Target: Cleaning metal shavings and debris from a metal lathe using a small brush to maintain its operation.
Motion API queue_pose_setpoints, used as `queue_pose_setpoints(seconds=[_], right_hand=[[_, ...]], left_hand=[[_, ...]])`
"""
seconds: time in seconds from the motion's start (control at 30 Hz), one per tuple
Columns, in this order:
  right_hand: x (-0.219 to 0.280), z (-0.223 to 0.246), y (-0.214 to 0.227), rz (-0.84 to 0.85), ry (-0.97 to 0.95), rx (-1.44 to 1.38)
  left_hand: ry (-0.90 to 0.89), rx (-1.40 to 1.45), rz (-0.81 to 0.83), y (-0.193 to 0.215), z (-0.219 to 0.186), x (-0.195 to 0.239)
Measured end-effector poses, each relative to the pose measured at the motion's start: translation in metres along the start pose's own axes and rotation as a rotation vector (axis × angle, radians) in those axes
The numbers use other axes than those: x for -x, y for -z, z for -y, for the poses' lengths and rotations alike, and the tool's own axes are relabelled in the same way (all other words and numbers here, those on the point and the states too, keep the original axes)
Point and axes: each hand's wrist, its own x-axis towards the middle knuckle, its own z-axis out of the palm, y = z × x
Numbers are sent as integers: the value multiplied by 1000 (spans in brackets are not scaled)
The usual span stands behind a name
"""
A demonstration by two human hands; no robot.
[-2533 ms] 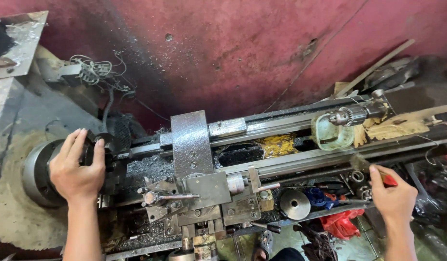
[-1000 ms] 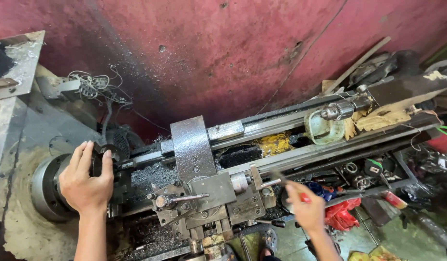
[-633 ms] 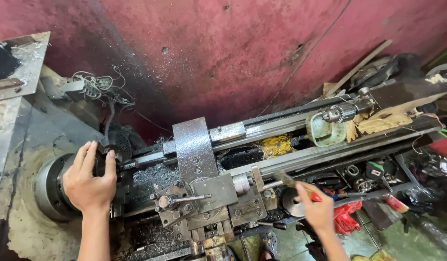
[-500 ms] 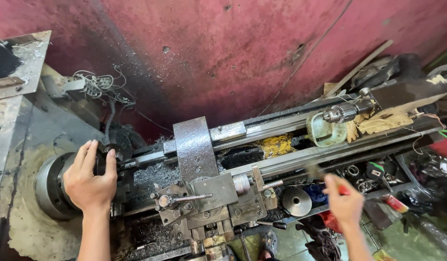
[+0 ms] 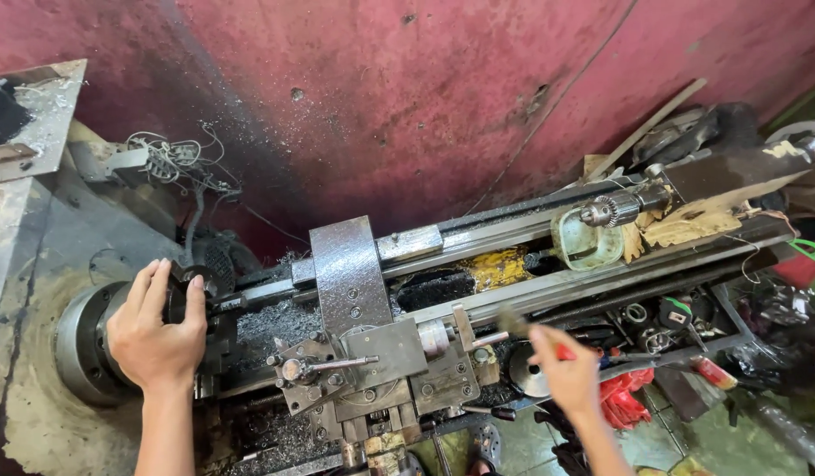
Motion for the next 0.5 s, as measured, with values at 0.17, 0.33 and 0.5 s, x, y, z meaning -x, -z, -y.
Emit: queue_pose_setpoints(seconds=[0.17,0.33,0.5], right_hand=[[-3,-19,-29,60,34,-285],[-17,-31,-23,-33,1,-482],[-16,4,12,-76,-24,-28]], left_hand=[[-14,40,-15,1,-2,-2],[-3,45,-15,4,-4,-3],[-3,57,-21,4,-3,-5]])
